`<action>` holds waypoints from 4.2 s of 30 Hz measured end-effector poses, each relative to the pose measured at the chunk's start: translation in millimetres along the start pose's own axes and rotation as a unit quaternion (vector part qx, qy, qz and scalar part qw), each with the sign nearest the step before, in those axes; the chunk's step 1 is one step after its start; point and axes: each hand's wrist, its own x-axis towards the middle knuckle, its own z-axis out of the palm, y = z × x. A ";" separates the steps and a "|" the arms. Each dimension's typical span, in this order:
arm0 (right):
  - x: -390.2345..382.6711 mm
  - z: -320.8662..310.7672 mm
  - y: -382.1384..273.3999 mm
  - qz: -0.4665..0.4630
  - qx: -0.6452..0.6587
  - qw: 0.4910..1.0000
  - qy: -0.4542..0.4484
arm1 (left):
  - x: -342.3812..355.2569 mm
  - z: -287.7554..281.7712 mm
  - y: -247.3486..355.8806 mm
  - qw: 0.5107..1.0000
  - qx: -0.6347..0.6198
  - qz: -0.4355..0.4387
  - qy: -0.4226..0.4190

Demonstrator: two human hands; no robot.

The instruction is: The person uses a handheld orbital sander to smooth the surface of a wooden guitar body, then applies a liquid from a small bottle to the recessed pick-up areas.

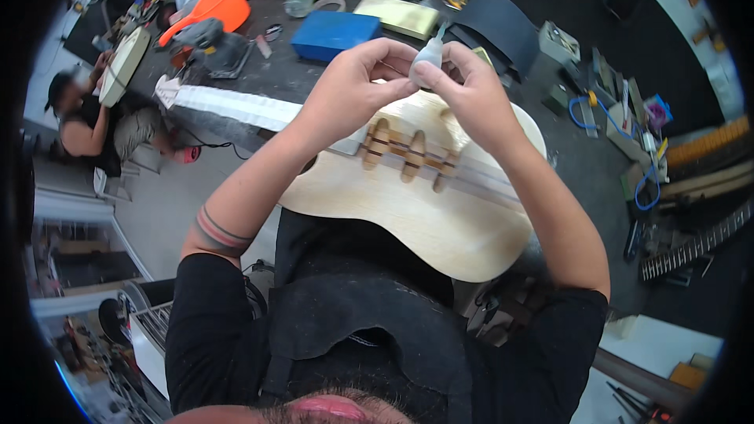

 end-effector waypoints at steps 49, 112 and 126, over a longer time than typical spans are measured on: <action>113.9 172.6 -8.5 0.209 -0.365 0.809 -0.410 | -260.6 -138.4 -123.5 0.952 -0.166 -0.071 0.247; -182.6 61.5 -206.4 -0.310 0.119 0.866 0.374 | -188.4 -61.8 -120.9 0.955 -0.287 -0.072 0.024; -215.6 85.8 -158.5 -0.119 0.373 0.893 0.222 | -238.6 -140.3 -131.3 0.933 -0.296 -0.101 0.179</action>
